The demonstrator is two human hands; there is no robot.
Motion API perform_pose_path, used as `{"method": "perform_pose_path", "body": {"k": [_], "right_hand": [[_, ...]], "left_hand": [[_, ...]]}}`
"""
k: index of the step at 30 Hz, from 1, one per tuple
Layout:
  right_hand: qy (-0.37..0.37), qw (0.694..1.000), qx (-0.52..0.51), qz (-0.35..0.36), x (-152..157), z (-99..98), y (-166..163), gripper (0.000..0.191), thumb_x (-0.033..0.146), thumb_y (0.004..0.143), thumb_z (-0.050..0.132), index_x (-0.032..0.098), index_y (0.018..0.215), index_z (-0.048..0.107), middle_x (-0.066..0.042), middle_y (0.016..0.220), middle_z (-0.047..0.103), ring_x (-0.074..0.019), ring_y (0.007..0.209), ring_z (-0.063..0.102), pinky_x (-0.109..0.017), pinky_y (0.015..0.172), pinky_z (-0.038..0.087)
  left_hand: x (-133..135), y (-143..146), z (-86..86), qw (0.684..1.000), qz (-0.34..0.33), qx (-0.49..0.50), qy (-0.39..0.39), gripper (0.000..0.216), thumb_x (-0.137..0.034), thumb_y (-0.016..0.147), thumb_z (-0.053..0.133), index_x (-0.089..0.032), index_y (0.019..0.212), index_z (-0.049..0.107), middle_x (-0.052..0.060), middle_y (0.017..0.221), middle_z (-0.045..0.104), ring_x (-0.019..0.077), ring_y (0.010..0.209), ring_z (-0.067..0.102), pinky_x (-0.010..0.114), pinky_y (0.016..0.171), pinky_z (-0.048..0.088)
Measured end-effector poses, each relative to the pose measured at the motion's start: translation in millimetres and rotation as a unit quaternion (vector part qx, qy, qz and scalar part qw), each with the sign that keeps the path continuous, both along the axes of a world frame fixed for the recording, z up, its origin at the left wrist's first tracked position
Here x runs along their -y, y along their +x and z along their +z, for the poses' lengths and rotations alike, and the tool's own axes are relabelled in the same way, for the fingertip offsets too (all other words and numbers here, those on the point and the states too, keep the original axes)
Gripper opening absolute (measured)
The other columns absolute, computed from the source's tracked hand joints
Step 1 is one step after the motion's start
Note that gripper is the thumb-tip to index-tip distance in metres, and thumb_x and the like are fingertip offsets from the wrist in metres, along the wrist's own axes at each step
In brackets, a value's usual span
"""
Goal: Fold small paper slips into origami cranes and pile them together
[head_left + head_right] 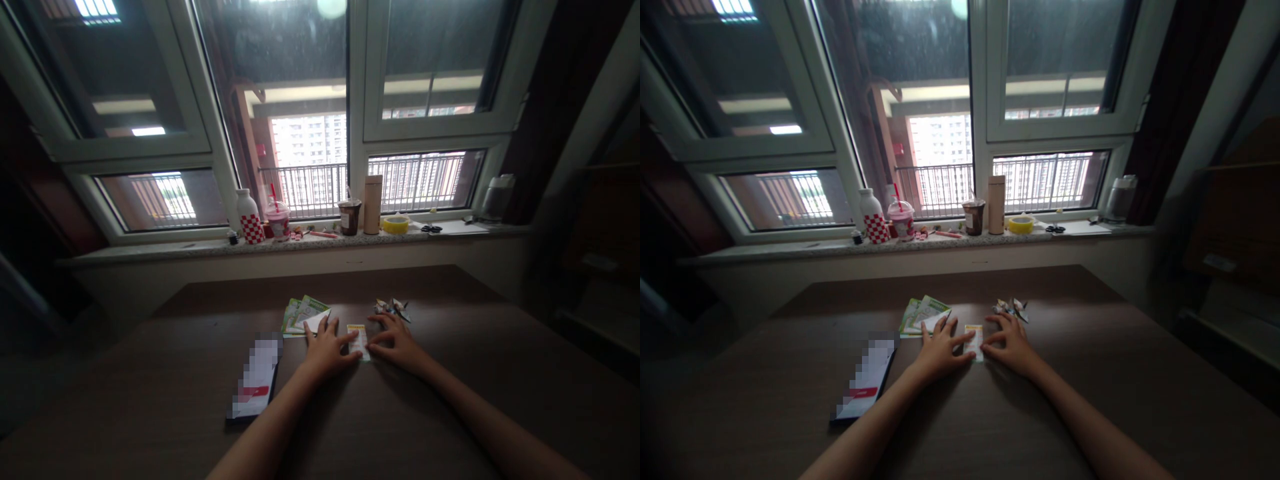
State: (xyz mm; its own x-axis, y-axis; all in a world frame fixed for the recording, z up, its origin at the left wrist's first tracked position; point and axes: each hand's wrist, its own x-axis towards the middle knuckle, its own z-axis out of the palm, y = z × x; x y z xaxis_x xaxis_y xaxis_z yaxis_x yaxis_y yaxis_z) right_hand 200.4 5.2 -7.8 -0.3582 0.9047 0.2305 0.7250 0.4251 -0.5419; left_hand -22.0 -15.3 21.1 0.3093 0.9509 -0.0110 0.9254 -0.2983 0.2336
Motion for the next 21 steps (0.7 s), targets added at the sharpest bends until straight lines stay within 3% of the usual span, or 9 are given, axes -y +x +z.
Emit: {"method": "perform_pose_path", "body": {"k": [6, 21], "right_hand": [[0.011, 0.999, -0.012, -0.038, -6, -7.4, -1, 0.023, 0.049, 0.081, 0.065, 0.031, 0.084, 0.08, -0.002, 0.139, 0.054, -0.0312, 0.138, 0.031, -0.05, 0.115, 0.024], [0.022, 0.99, 0.072, -0.116, -4, -1.5, -13, 0.028, 0.044, 0.091, 0.051, 0.044, 0.112, 0.07, 0.0, 0.147, 0.041, -0.0317, 0.138, 0.029, -0.056, 0.111, 0.025]], "left_hand": [[-1, 0, -1.0, 1.0, 0.002, -0.002, 0.002, 0.056, -0.073, 0.079, 0.048, -0.052, 0.131, 0.052, 0.002, 0.159, 0.031, 0.0393, 0.148, 0.012, 0.076, 0.105, -0.01], [-1, 0, -0.8, 1.0, 0.004, -0.007, 0.001, 0.056, -0.073, 0.079, 0.049, -0.053, 0.131, 0.052, 0.003, 0.159, 0.03, 0.0374, 0.148, 0.012, 0.075, 0.106, -0.009]]}}
